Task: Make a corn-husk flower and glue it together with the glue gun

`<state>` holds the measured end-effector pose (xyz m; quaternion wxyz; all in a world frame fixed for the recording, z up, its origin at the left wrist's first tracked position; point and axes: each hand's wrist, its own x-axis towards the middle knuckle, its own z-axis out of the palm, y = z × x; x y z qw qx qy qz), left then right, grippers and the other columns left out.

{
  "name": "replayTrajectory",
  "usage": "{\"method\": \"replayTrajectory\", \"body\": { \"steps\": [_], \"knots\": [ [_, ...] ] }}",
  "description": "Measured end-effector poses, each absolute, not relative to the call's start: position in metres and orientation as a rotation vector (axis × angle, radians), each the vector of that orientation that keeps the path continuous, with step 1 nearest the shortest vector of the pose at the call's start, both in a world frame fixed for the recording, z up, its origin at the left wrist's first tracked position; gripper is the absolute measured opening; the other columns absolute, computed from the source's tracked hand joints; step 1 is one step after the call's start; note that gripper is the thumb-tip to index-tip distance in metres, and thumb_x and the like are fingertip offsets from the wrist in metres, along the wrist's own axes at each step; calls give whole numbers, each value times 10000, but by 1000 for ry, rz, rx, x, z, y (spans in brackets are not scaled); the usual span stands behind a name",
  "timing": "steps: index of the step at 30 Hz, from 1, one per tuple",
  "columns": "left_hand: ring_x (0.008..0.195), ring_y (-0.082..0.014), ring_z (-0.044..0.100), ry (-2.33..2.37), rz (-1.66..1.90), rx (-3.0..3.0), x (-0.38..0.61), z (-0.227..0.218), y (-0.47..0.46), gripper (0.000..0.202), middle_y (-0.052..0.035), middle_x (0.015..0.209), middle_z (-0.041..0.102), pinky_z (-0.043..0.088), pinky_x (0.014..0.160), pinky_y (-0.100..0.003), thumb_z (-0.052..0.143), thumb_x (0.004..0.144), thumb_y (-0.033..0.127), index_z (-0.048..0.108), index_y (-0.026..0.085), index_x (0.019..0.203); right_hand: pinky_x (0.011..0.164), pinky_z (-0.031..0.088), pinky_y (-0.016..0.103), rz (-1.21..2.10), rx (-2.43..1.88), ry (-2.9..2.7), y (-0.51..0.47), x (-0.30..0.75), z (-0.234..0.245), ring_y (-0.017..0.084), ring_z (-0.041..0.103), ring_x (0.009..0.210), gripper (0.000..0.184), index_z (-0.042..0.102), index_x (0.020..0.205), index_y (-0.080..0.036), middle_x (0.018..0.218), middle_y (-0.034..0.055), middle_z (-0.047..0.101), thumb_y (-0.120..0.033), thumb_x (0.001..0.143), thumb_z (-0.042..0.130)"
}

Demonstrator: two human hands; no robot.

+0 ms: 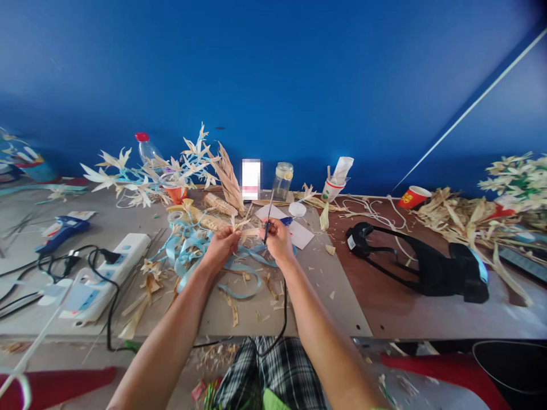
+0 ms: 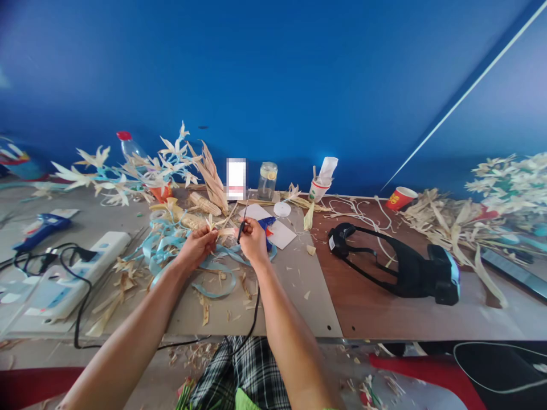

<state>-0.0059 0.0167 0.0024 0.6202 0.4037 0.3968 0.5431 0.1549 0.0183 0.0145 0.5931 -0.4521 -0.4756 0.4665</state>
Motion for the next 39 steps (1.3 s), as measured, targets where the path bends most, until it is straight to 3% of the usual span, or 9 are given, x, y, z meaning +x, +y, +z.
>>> {"method": "replayTrajectory", "body": {
  "steps": [5,8,17,29,34,39],
  "knots": [
    [581,-70,490,780,1337,721,-6,8,18,203,-26,683,593,367,500,-172,716,658,295,631,122,721,527,384,224,1163,-1025,-1014,17,161,20,107,508,541,442,551,932,-174,577,-65,542,-323,547,708],
    [644,-85,528,745,1352,677,-4,10,17,170,-63,773,635,402,543,-180,719,647,254,643,113,705,531,390,230,1162,-1029,-1032,16,163,23,111,516,546,442,549,937,-180,587,-60,550,-342,557,707],
    [571,-68,466,738,1311,859,-6,4,17,252,-1,625,538,385,556,-193,746,659,269,699,116,853,570,444,258,1114,-1076,-1127,17,162,21,133,557,575,488,544,959,-174,625,-26,596,-389,556,715],
    [570,-85,498,761,1237,1029,-7,5,15,276,-9,644,597,385,560,-206,736,670,310,656,133,866,602,459,269,1050,-1099,-1177,17,163,20,143,564,596,466,546,977,-162,667,-9,604,-369,586,693],
    [521,-86,502,749,1215,996,-5,9,12,491,17,616,608,370,531,-203,748,657,270,576,176,1107,574,445,256,1028,-1098,-1172,18,165,21,138,554,582,457,550,963,-169,651,-15,592,-375,583,697],
    [605,-93,561,754,1305,883,-6,7,16,265,-5,670,629,415,601,-215,769,613,234,615,151,812,558,443,256,1033,-1111,-1169,18,166,22,140,558,579,463,546,969,-169,663,-6,612,-390,588,691]
  ]
}}
